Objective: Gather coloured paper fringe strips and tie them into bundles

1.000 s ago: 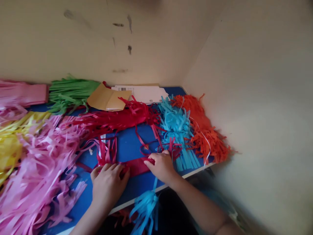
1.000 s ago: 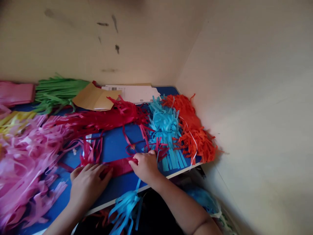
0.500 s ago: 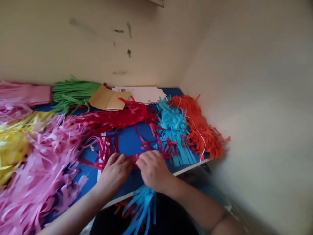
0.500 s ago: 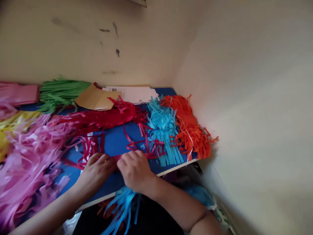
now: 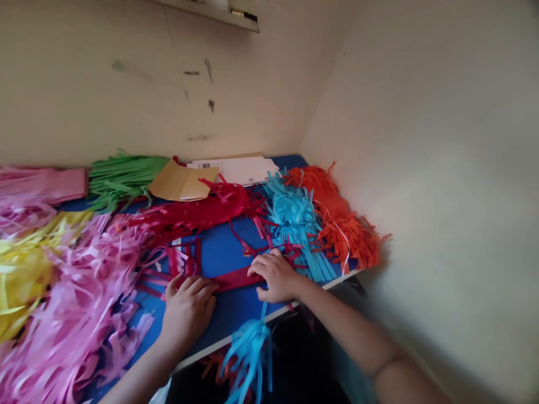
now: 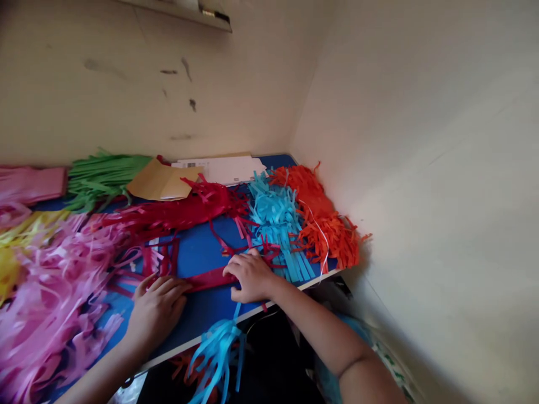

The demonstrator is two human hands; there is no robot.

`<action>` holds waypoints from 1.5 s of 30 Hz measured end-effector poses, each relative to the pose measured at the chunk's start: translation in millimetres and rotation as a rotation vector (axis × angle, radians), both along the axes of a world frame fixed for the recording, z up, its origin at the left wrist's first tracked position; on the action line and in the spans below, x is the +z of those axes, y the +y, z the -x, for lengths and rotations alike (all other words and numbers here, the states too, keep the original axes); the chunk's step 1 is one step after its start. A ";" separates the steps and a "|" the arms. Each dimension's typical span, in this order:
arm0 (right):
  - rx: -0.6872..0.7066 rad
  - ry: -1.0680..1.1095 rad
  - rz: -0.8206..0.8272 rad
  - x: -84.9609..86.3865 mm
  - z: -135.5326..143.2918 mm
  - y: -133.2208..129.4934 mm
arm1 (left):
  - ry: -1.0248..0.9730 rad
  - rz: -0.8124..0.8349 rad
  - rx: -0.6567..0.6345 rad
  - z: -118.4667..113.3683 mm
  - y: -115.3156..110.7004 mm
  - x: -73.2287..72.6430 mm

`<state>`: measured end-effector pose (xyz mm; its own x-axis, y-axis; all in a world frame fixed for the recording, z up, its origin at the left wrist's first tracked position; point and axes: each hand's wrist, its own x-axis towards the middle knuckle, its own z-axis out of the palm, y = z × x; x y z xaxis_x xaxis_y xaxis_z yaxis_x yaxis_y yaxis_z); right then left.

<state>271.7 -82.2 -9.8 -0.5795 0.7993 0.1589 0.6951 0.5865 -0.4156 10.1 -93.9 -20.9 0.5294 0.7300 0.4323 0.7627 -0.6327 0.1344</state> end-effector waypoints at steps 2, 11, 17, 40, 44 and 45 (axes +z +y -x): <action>-0.014 0.021 -0.026 -3.8 -0.2 1.4 | -0.013 0.020 0.011 0.8 1.0 -1.2; -0.182 0.019 -0.015 -7.7 5.0 11.0 | -0.056 0.072 0.019 0.5 5.9 0.2; -0.335 -0.082 -0.018 -4.3 24.5 15.0 | 0.056 0.193 0.163 -7.2 17.1 4.1; -0.039 -0.127 -0.127 -2.2 26.2 21.7 | 0.114 -0.146 -0.056 -26.7 12.6 19.7; -0.015 -0.168 -0.276 4.1 37.6 13.8 | 0.120 -0.169 -0.059 -22.2 14.9 11.7; 0.020 -0.188 -0.340 2.1 38.3 11.5 | 0.140 -0.191 -0.079 -16.8 15.0 7.9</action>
<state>233.4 -70.7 -7.7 -0.6385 0.7079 0.3020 0.7280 0.6828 -0.0616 26.9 -78.9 -13.0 0.6459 0.5962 0.4768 0.7127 -0.6947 -0.0967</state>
